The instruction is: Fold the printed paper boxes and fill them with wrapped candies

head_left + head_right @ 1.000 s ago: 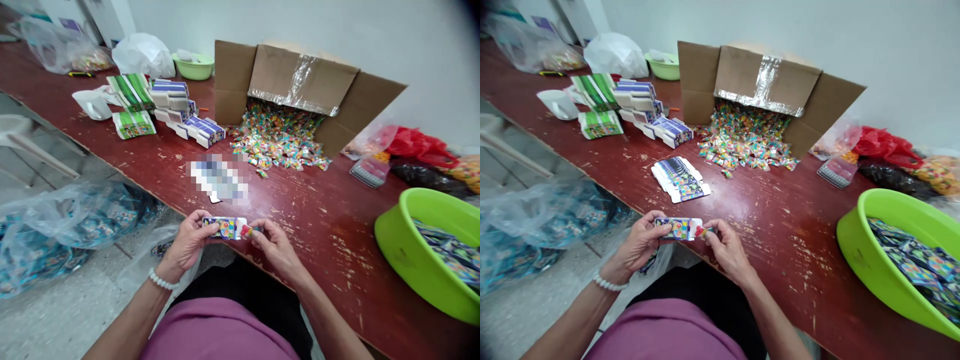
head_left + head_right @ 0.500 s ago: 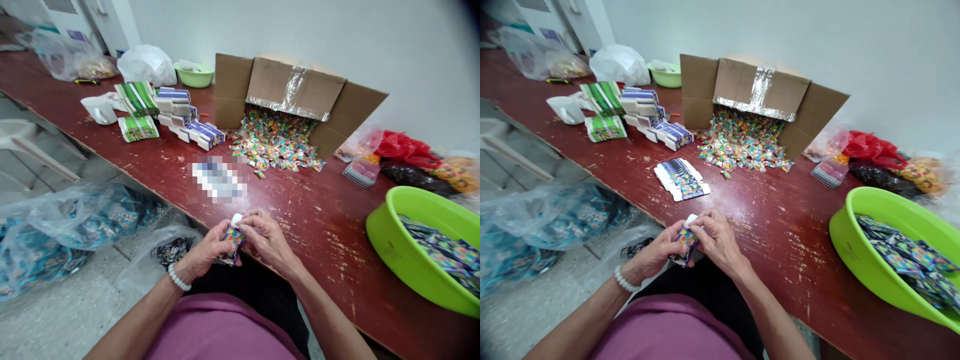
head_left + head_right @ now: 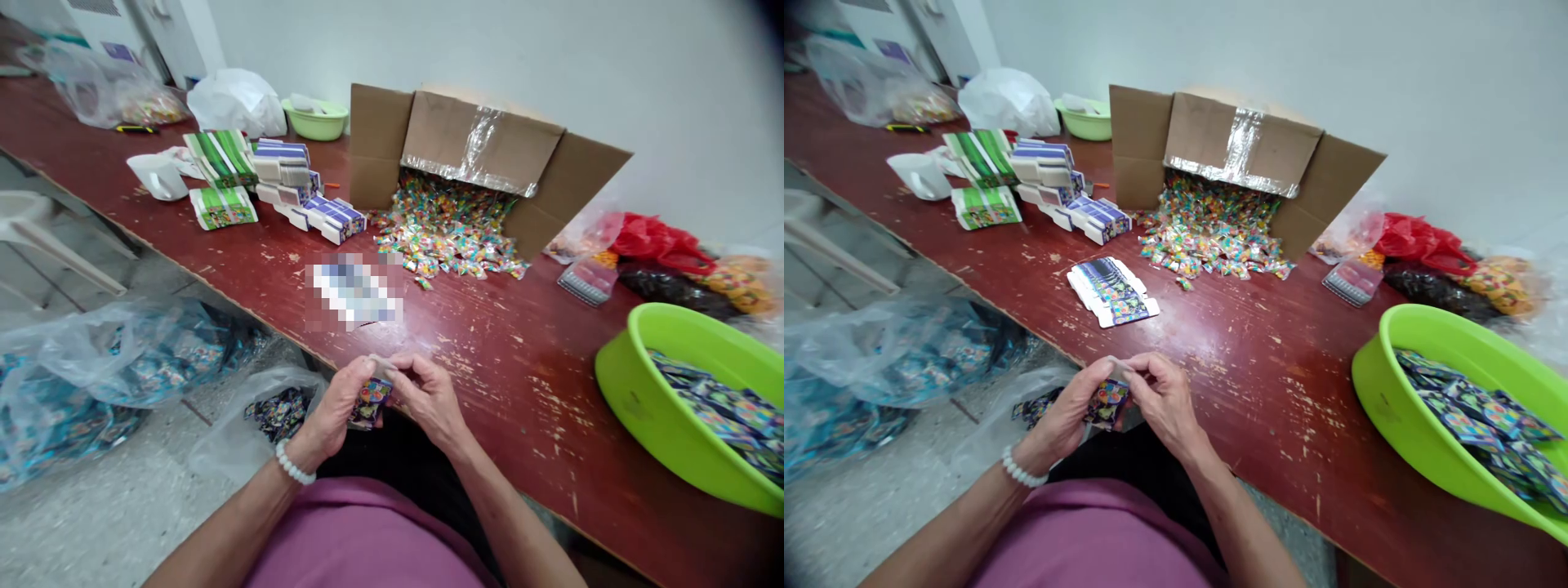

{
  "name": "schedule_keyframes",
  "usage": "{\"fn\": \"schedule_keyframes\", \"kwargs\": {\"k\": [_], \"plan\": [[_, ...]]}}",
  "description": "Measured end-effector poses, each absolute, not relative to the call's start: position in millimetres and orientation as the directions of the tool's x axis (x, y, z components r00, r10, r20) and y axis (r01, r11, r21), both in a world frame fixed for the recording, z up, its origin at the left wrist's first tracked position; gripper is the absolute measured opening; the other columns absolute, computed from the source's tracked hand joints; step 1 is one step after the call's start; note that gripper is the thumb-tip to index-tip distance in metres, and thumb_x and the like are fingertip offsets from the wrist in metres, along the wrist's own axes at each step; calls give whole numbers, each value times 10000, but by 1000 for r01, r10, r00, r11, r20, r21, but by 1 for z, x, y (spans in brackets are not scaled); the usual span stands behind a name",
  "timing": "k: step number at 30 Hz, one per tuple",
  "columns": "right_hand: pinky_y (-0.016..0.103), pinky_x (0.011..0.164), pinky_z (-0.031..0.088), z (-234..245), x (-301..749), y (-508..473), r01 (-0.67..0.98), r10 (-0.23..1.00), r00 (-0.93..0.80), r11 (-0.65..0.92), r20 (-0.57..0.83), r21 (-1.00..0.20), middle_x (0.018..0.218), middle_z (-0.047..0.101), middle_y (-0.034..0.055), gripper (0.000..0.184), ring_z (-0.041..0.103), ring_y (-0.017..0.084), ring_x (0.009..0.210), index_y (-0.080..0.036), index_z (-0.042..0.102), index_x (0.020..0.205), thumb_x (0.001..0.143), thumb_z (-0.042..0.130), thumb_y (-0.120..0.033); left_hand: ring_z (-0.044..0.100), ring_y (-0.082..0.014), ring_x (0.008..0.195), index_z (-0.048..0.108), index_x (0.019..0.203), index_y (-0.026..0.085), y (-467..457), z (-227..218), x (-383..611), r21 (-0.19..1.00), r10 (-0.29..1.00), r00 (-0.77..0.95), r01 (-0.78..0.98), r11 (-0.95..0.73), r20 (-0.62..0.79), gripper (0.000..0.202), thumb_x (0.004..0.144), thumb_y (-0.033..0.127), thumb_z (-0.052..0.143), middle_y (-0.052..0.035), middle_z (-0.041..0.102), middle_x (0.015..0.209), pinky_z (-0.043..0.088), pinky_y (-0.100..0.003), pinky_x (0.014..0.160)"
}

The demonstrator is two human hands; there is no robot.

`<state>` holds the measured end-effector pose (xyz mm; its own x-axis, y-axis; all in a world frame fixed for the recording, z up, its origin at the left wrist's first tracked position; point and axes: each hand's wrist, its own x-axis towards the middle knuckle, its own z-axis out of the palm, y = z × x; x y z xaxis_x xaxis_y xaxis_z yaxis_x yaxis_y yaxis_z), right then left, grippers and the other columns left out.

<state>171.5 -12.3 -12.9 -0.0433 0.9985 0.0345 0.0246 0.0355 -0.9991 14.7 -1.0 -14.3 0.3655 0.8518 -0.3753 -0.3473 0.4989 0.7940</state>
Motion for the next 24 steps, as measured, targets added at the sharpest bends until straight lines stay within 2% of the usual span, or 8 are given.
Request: {"fn": "schedule_keyframes", "kwargs": {"k": [4,7,9,12,14,16,20,24], "plan": [[261,630,514,-6,178,-15,143,966,-187,204,176,-969,820,705,40,223,637,145,655,-205,738,912,935,595,-375,612,-169,458,668,878,123,7,-8,12,581,700,516,-403,707,-494,468,886,577,556,-60,677,678,532,-294,396],[305,793,516,-2,177,-18,206,942,-260,271,214,-940,910,725,65,270,666,185,828,-200,726,761,938,588,-349,616,-172,435,650,848,124,14,-2,9,547,724,433,-475,689,-536,401,919,505,548,-40,668,639,528,-296,378],[311,814,518,-3,173,-19,172,973,-169,187,158,-967,936,726,60,214,666,189,852,-207,725,811,916,622,-363,607,-169,413,654,850,117,17,0,9,571,749,379,-488,660,-543,424,917,522,549,-41,672,620,517,-290,367],[296,779,542,-9,167,-16,-79,999,-42,-25,-22,-997,971,718,34,259,667,172,836,-235,679,1041,853,693,-413,591,-155,389,668,876,116,17,-3,12,597,761,338,-475,646,-554,481,891,584,560,-39,674,598,497,-266,364],[273,744,550,-13,166,-13,-239,991,-64,-126,-114,-963,1009,702,26,372,665,157,831,-245,641,1116,807,737,-429,595,-153,399,676,898,122,15,-6,16,613,753,321,-442,655,-574,489,875,600,576,-38,679,600,494,-258,372],[250,699,542,-15,168,-9,-274,983,-115,-171,-144,-946,962,695,20,369,657,142,782,-226,653,1074,784,757,-429,596,-152,415,686,899,125,13,-9,19,642,754,317,-397,656,-575,495,860,609,590,-45,691,622,490,-256,376],[230,561,486,-14,173,-9,-50,992,-99,-87,-82,-995,695,654,-6,240,600,122,573,-187,676,888,821,716,-414,584,-143,420,706,851,118,9,-12,20,654,735,382,-340,676,-561,555,845,656,571,-65,702,650,477,-249,376],[227,514,449,-10,177,-14,168,996,-71,73,62,-983,607,614,-21,192,588,123,511,-197,682,911,906,616,-377,592,-154,406,711,889,114,6,-12,18,591,673,503,-342,731,-542,565,870,649,530,-70,702,659,485,-264,381]]}}
